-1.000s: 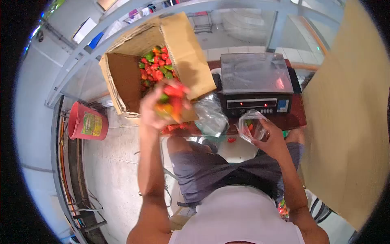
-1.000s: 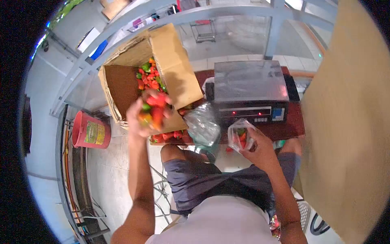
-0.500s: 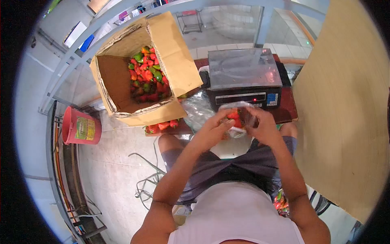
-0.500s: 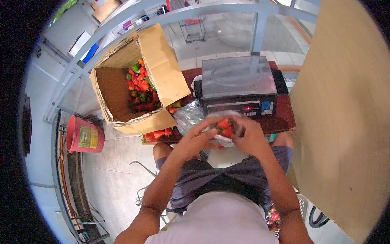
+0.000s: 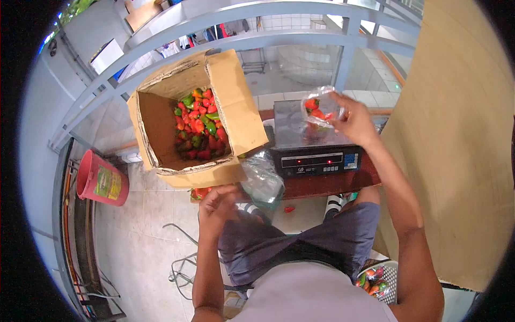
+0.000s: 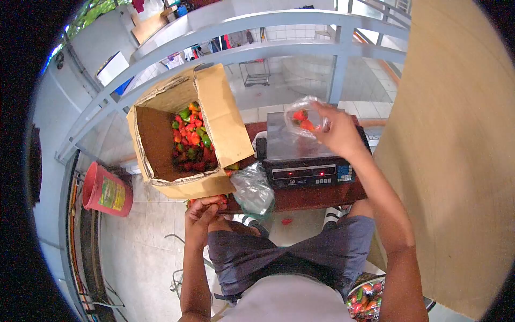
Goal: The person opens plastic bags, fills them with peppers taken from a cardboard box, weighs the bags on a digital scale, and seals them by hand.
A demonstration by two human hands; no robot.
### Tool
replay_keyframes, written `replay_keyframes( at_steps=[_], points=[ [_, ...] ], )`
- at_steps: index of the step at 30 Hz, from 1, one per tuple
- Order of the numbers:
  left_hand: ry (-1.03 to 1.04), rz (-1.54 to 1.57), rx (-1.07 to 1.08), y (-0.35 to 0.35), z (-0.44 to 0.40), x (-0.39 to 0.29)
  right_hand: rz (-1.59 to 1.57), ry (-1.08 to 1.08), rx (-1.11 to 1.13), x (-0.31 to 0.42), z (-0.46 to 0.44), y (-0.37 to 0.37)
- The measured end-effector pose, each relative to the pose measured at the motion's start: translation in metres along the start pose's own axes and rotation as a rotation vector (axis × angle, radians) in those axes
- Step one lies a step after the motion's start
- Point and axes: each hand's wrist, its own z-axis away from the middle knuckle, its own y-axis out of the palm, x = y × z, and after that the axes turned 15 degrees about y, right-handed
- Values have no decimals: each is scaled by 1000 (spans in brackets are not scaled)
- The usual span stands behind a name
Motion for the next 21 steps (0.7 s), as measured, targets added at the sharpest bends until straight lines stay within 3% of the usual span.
replay_keyframes(
  at_steps=[5,10,14,21],
  points=[
    [-46,-50,11,-1,0,4,10,29,-1,-63,-8,45],
    [-4,-53,55,6,-2,9,113,-19,0,-63,-17,38],
    [-7,-71,72,6,-2,16,263,-190,-62,-72,-28,32],
    [-41,-103,35,7,-1,19,118,-14,-51,-48,-8,17]
  ],
)
